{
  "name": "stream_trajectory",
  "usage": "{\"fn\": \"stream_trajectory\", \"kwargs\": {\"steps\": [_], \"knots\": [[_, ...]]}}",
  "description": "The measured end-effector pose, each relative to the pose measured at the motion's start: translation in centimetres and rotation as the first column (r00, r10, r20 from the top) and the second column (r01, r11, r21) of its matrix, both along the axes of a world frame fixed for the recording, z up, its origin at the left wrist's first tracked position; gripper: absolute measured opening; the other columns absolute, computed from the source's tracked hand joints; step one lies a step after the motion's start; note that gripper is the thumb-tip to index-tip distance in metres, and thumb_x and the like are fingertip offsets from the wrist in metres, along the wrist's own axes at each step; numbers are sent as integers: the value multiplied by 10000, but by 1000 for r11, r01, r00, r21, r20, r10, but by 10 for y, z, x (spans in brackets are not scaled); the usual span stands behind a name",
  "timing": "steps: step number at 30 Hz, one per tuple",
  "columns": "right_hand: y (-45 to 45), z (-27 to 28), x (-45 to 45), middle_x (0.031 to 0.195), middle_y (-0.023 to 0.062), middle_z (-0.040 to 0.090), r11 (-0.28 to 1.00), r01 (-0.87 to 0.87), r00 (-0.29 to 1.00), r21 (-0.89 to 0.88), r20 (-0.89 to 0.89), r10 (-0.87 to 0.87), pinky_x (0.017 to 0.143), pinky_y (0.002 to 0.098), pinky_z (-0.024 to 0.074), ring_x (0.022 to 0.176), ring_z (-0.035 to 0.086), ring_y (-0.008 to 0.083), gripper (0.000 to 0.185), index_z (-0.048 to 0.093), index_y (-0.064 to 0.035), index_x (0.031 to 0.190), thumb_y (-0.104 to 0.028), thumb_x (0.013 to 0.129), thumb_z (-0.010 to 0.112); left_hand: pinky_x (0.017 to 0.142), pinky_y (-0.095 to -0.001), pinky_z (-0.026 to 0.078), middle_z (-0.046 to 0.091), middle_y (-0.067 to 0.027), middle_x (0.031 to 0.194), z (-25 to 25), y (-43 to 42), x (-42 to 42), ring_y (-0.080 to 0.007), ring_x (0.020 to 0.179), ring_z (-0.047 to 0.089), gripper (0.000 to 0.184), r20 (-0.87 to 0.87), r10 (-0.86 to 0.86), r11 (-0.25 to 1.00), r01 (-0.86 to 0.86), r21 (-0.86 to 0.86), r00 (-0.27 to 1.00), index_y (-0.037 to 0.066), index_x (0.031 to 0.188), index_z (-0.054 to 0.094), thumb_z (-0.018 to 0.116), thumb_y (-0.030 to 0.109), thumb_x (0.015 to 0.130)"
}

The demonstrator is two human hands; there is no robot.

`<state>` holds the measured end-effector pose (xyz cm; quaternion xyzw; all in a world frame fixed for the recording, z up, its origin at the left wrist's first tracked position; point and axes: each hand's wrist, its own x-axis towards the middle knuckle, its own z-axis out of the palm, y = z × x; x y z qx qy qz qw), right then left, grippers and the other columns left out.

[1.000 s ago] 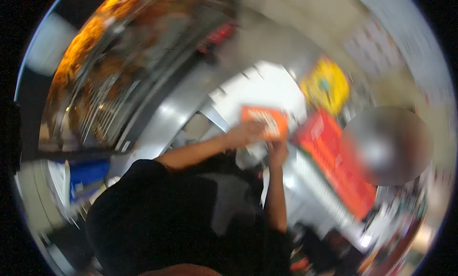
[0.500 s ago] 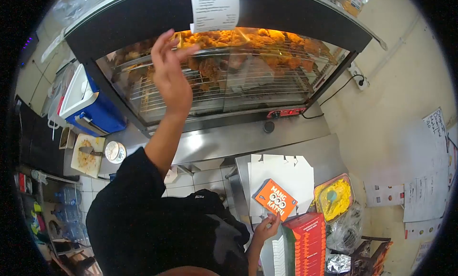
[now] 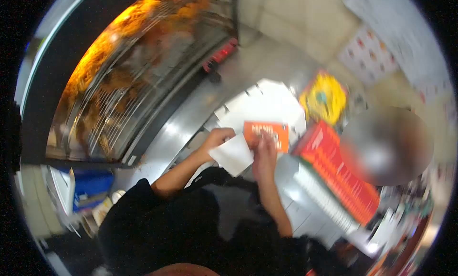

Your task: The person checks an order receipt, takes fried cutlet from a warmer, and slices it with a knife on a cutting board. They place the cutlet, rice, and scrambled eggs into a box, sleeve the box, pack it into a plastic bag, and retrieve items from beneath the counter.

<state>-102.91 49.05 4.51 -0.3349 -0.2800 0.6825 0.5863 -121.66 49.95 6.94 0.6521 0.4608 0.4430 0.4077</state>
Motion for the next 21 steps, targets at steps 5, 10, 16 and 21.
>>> {"fn": "stream_trajectory", "kwargs": {"steps": [5,10,16,21], "knots": [[15,-14,42,999,103,650,998,60,990,-23,132,-57,828,269,487,935,618,155,386,511,4,1260,-262,984,552,535,-286,422,609,-94,644,-38,23,-6,-103,598,538,276,-337,-47,996,17,-93,940,24,697,622,730,233,840],[29,-37,46,973,128,675,956,213,770,203,567,-292,775,280,506,882,639,157,405,531,-28,1252,-209,908,644,599,-357,450,612,-164,671,-40,65,8,-232,637,595,319,-437,-112,988,51,-148,893,9,689,607,718,273,828],[33,-56,70,807,92,692,942,310,21,127,990,-140,650,389,512,737,678,259,292,612,-88,1011,-262,800,715,877,-498,423,622,-135,1067,-34,69,15,-334,1007,568,238,-799,-160,976,212,-42,580,67,797,628,729,282,776],[30,-45,69,823,93,688,914,392,47,103,990,-132,653,424,501,745,675,284,334,563,-88,1027,-289,805,711,1080,-576,266,512,-134,1320,-28,65,85,-368,1269,407,370,-604,-266,867,461,191,751,67,1128,619,677,279,830]]}}
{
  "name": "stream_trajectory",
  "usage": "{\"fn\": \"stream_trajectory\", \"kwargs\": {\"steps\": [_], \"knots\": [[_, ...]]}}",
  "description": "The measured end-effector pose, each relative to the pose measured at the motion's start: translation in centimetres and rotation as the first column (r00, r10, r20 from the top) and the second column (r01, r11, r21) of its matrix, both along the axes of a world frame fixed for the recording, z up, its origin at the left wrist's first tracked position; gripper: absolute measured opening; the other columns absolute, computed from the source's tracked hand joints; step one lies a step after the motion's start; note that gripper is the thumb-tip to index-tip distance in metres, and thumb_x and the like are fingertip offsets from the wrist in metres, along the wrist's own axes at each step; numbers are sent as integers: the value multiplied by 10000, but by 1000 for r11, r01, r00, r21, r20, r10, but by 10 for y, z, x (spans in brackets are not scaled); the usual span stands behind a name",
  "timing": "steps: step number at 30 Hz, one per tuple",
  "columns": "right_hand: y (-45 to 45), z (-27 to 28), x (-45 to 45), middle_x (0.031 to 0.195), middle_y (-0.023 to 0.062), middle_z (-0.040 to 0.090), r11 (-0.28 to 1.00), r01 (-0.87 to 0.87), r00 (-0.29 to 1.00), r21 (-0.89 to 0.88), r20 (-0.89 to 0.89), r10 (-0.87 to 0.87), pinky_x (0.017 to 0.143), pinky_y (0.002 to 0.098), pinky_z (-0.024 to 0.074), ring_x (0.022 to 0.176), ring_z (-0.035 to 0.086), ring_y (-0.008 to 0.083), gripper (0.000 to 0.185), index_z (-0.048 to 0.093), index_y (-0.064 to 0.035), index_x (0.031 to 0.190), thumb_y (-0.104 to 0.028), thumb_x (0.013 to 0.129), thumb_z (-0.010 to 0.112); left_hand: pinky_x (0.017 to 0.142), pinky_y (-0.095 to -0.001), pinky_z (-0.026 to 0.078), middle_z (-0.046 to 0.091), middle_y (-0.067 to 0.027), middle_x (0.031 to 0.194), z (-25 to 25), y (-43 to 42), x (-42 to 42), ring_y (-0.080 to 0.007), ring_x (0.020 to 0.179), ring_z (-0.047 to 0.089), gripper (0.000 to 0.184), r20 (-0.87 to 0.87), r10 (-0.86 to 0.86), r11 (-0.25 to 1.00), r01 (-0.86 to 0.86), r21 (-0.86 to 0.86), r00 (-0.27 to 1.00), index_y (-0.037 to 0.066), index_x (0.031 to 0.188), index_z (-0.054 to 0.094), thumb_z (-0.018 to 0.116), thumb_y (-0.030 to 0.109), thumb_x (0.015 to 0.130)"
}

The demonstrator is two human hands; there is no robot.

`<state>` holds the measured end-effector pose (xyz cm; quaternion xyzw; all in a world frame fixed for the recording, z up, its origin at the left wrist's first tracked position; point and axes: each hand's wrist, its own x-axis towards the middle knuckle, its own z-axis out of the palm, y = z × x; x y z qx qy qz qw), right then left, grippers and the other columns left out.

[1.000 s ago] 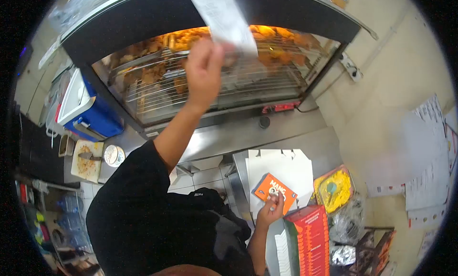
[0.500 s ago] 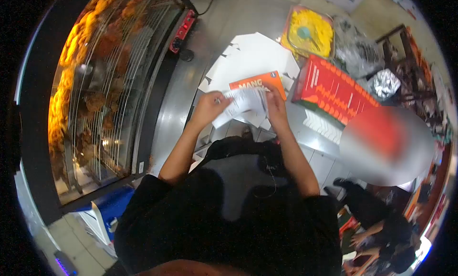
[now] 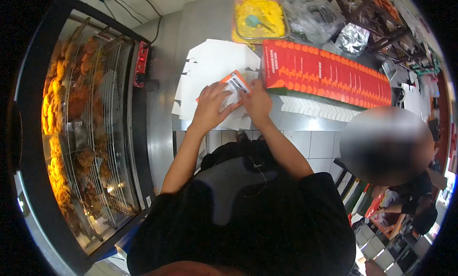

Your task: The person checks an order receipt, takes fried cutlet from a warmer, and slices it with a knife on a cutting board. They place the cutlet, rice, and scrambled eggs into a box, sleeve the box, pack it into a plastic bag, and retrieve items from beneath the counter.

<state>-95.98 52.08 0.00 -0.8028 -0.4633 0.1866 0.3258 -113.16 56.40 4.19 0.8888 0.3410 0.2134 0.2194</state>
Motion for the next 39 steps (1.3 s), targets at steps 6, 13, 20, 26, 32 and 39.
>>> {"fn": "stream_trajectory", "kwargs": {"steps": [6,13,20,26,32,39], "knots": [[-45,12,27,658,68,580,938,-42,994,345,-79,74,509,319,448,540,564,194,259,598,-58,1007,-240,849,693,1050,-583,288,494,-137,1268,-40,10,33,-386,1265,395,424,-117,51,995,-41,87,992,62,1199,605,669,275,838],[-125,50,214,715,61,589,684,217,881,696,162,-444,607,277,473,612,551,132,191,623,11,976,-138,868,672,1047,-580,293,450,-187,1366,-46,9,47,-421,1277,381,470,-67,47,984,-35,173,997,57,1139,639,749,329,771],[-239,7,585,971,121,672,504,732,617,459,-131,-776,758,291,486,867,633,184,391,609,24,1137,-294,910,628,1051,-546,308,471,-198,1364,-38,5,53,-436,1283,380,407,-176,50,986,-21,165,983,67,1195,640,695,211,818],[-249,35,690,1323,121,527,557,768,406,-315,-433,-805,1003,556,372,1239,441,324,425,587,-74,1237,-355,919,608,1077,-490,316,490,-213,1343,-23,9,69,-413,1289,387,321,-326,144,987,-159,-19,934,13,1109,690,648,160,828],[-267,31,703,1349,89,478,788,561,389,-255,-759,-523,1014,613,328,1301,353,352,368,622,-106,1176,-371,921,612,1063,-419,366,460,-195,1377,-21,-1,84,-352,1283,421,317,-211,277,902,-330,-280,937,-32,1124,673,651,129,851],[-269,-1,662,1213,108,587,489,845,327,216,-933,-152,889,540,426,1093,548,238,321,635,-12,1107,-273,922,628,1058,-408,363,422,-205,1401,-42,14,63,-351,1296,406,349,-129,245,861,-277,-426,961,-77,1157,635,650,122,870]]}}
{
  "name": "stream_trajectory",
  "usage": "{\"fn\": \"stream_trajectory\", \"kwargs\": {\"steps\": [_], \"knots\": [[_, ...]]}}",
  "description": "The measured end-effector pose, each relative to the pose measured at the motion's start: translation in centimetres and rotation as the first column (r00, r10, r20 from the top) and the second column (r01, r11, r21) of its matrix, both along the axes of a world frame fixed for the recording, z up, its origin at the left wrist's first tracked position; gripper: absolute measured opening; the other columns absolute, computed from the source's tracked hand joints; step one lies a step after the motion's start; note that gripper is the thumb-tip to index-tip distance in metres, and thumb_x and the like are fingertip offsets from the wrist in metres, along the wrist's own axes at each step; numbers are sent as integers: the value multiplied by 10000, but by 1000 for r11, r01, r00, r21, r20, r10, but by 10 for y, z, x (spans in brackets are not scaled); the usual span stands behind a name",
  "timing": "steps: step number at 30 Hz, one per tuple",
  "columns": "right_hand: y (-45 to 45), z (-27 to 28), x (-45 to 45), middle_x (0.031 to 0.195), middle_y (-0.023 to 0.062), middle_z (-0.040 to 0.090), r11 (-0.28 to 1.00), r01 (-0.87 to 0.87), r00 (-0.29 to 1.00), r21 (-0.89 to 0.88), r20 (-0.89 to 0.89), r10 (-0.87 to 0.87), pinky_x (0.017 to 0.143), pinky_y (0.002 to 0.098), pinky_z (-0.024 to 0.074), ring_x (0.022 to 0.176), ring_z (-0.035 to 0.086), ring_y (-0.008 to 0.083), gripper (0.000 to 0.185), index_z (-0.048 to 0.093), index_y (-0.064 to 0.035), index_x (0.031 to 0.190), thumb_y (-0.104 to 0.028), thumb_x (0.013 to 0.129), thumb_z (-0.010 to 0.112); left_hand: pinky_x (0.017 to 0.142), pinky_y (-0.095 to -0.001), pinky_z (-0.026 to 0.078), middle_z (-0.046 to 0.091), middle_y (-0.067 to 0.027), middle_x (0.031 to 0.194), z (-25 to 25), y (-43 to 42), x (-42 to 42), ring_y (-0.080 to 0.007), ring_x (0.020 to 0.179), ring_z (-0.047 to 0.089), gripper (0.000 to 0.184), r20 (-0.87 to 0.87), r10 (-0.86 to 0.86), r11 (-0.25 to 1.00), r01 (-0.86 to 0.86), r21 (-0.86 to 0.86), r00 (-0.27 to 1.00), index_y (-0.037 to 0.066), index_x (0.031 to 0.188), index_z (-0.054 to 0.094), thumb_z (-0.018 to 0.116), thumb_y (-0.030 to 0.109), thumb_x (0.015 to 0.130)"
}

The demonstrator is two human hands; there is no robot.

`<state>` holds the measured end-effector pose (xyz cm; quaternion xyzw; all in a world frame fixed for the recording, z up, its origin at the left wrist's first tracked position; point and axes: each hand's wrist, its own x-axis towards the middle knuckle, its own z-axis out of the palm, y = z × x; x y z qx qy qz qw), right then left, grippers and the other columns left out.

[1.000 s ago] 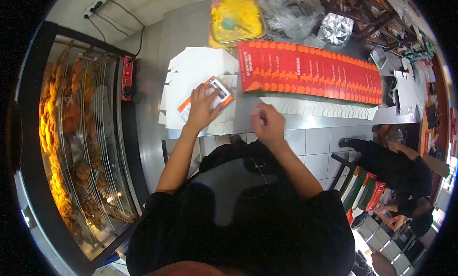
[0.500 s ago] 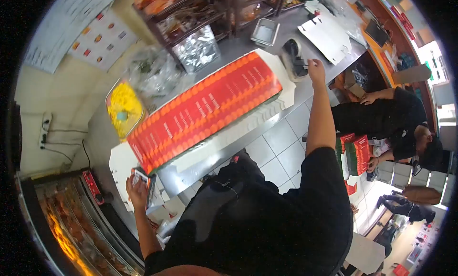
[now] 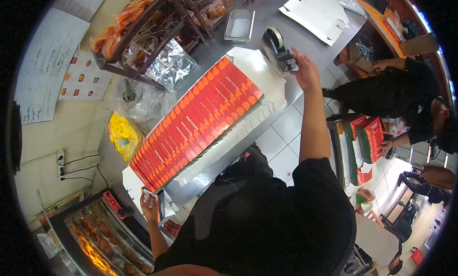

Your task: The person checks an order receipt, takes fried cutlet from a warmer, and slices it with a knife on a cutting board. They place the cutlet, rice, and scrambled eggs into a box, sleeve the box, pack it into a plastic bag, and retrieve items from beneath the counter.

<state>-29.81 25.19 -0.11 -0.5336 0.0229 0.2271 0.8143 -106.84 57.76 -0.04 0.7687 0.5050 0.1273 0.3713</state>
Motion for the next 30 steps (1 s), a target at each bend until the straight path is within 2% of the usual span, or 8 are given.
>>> {"fn": "stream_trajectory", "kwargs": {"steps": [7,10,12,14,16,22,25,30], "knots": [[0,-80,-36,1173,116,638,780,492,824,-387,495,-275,868,424,457,1051,592,251,188,710,-55,948,-220,859,701,1052,-441,364,439,-224,1383,13,-3,6,-381,1253,447,370,-258,-232,902,307,305,938,-82,1129,643,707,112,821],[-13,-75,-46,997,118,695,118,529,848,-840,528,-42,851,376,483,960,647,253,204,715,-39,904,-216,874,619,1012,-535,429,317,-145,1485,-10,-2,1,-359,1268,423,491,391,247,933,-109,-343,887,83,1344,455,616,177,889],[-35,-77,-55,957,124,702,443,635,717,-633,696,-34,803,347,522,880,667,226,215,674,-6,1029,-123,906,541,954,-561,478,265,-89,1496,-15,2,2,-348,1297,379,608,480,443,816,-119,-565,757,148,1442,297,576,310,927],[-14,-34,-95,931,122,681,729,549,693,-409,711,-123,709,276,515,796,649,182,167,649,-4,1030,-71,931,534,931,-539,501,200,-60,1501,-13,0,6,-323,1311,356,731,285,236,915,-113,-387,929,164,1453,254,660,321,866],[21,9,-152,863,75,661,790,381,767,-481,641,20,620,218,450,680,558,101,215,630,-7,1122,-120,960,547,1016,-534,389,414,-148,1400,-3,6,-10,-361,1258,435,571,-349,-244,754,404,519,905,149,1230,622,782,344,718],[149,104,-396,892,9,603,829,-459,655,-320,508,559,613,189,412,685,507,51,409,549,-40,1311,-62,906,603,1041,-498,314,433,-141,1405,3,1,-34,-369,1276,401,574,-239,-234,827,322,460,943,206,1148,700,807,393,615],[199,104,-498,782,7,577,388,-807,178,-445,443,879,609,219,429,671,528,68,408,542,-33,1297,-62,897,618,1030,-508,327,440,-115,1400,10,-3,-60,-366,1261,418,570,-182,-302,814,353,461,936,226,1158,696,811,361,616],[256,33,-617,647,-9,533,77,-894,-42,-441,253,967,591,232,405,626,507,60,440,503,-68,1341,-76,913,605,1057,-474,316,480,-123,1383,12,-9,-103,-356,1269,420,339,-57,-337,845,329,421,940,183,1128,711,707,284,804]]}}
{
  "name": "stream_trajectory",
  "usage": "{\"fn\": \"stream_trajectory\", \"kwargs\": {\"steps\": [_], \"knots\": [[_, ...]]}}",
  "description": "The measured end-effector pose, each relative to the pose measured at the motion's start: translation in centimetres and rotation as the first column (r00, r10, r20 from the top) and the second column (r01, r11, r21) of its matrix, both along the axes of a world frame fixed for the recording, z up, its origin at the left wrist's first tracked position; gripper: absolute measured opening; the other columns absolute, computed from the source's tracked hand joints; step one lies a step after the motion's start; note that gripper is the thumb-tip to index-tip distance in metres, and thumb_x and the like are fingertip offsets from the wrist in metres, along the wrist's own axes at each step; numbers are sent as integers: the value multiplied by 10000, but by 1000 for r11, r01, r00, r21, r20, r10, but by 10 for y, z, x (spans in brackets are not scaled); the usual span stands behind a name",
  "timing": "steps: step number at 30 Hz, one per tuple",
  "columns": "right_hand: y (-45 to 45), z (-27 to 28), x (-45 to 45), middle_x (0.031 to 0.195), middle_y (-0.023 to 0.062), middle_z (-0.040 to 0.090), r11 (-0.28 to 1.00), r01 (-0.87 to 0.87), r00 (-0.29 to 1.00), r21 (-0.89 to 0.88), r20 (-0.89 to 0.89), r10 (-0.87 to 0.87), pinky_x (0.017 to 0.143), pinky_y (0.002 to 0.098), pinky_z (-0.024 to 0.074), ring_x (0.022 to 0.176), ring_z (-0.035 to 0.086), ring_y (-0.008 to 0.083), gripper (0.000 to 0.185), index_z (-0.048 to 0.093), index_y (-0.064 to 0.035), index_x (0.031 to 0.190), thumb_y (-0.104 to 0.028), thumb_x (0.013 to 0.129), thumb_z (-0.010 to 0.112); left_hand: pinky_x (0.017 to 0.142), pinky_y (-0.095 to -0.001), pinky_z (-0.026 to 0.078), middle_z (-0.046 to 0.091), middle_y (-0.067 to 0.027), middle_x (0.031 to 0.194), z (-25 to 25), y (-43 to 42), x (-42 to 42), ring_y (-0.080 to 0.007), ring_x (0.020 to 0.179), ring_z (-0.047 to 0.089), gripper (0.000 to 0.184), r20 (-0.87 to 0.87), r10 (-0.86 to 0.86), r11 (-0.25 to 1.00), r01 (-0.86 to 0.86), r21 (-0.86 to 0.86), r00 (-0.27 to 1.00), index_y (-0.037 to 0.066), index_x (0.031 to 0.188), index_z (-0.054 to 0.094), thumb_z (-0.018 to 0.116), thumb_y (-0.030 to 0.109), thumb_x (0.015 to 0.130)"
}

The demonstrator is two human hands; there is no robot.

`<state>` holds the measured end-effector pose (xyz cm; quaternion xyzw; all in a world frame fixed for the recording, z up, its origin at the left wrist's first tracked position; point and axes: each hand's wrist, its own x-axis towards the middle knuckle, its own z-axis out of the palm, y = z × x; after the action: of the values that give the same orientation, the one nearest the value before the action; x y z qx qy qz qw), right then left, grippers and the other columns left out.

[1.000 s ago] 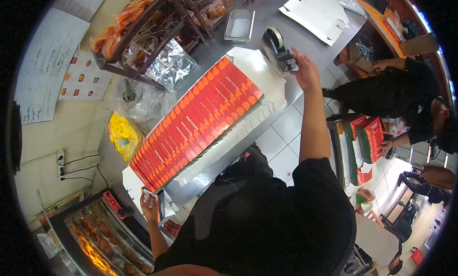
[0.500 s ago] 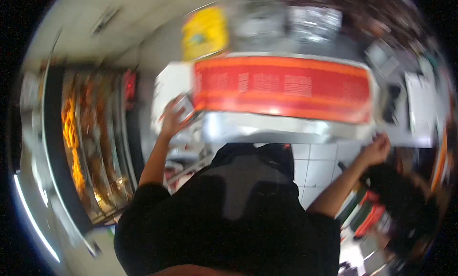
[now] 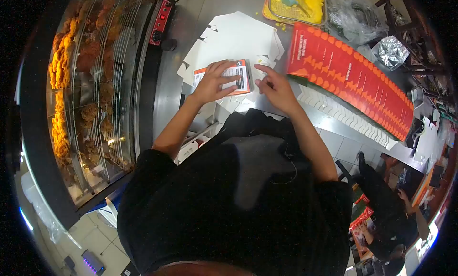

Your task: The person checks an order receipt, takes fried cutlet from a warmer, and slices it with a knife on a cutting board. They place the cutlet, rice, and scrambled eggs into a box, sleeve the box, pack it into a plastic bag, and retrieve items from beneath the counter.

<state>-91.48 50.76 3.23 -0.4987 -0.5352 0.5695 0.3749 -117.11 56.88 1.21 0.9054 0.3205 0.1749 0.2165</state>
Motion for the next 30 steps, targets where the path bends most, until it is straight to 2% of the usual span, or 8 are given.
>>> {"fn": "stream_trajectory", "kwargs": {"steps": [5,8,11,17,20,24,29,30], "knots": [[22,-31,-30,640,-13,538,997,-45,997,-69,56,49,607,229,417,621,500,59,476,467,-78,1378,-71,918,590,1100,-527,260,486,-96,1359,-12,-6,-6,-337,1316,383,327,14,66,998,-66,1,998,205,1121,702,701,294,806],[31,-36,-37,654,42,613,996,-47,990,-70,131,56,588,267,437,617,570,98,510,476,-103,1369,-107,883,631,1109,-532,249,477,-87,1365,-14,-8,-6,-332,1322,374,321,35,94,996,-94,-3,995,205,1115,698,700,297,807],[36,-28,-43,682,75,647,997,-79,883,-15,463,77,611,285,463,636,611,129,576,454,-108,1385,-126,847,655,1117,-535,240,472,-87,1367,-17,-7,-8,-325,1325,369,349,22,84,996,-84,-5,996,215,1150,679,698,300,812],[37,-45,-34,709,59,652,989,-70,966,-131,240,100,662,300,485,685,627,139,608,412,-92,1407,-89,842,638,1116,-580,212,400,-95,1423,-18,-7,-7,-364,1342,331,421,-119,32,995,-20,97,992,275,1261,608,654,363,851],[36,-64,-21,766,30,648,984,-164,982,-65,-106,157,698,299,487,763,623,132,560,413,-74,1389,-48,866,610,1109,-609,191,362,-111,1453,-14,-2,-12,-394,1346,312,474,-169,-26,997,39,71,985,308,1282,595,666,425,828],[28,-72,-22,804,-13,595,969,-83,980,-233,-194,37,629,217,394,759,535,56,419,477,-110,1295,-81,901,615,1106,-613,179,293,-151,1500,0,1,-15,-427,1347,288,680,-181,-85,996,91,25,980,326,1327,562,741,535,705],[10,-96,-38,747,-39,545,820,141,910,-555,-253,-328,545,217,348,635,462,56,219,548,-129,1077,-201,904,660,1074,-549,238,289,-184,1498,2,3,-11,-425,1297,332,664,-160,-100,994,106,28,982,288,1295,603,774,404,664],[3,-99,-41,719,-46,520,766,177,916,-618,-181,-358,512,222,348,598,435,63,186,558,-134,990,-259,900,663,1067,-538,247,296,-192,1492,0,3,-11,-421,1292,336,664,-140,-96,994,102,39,986,285,1292,607,776,382,657]]}}
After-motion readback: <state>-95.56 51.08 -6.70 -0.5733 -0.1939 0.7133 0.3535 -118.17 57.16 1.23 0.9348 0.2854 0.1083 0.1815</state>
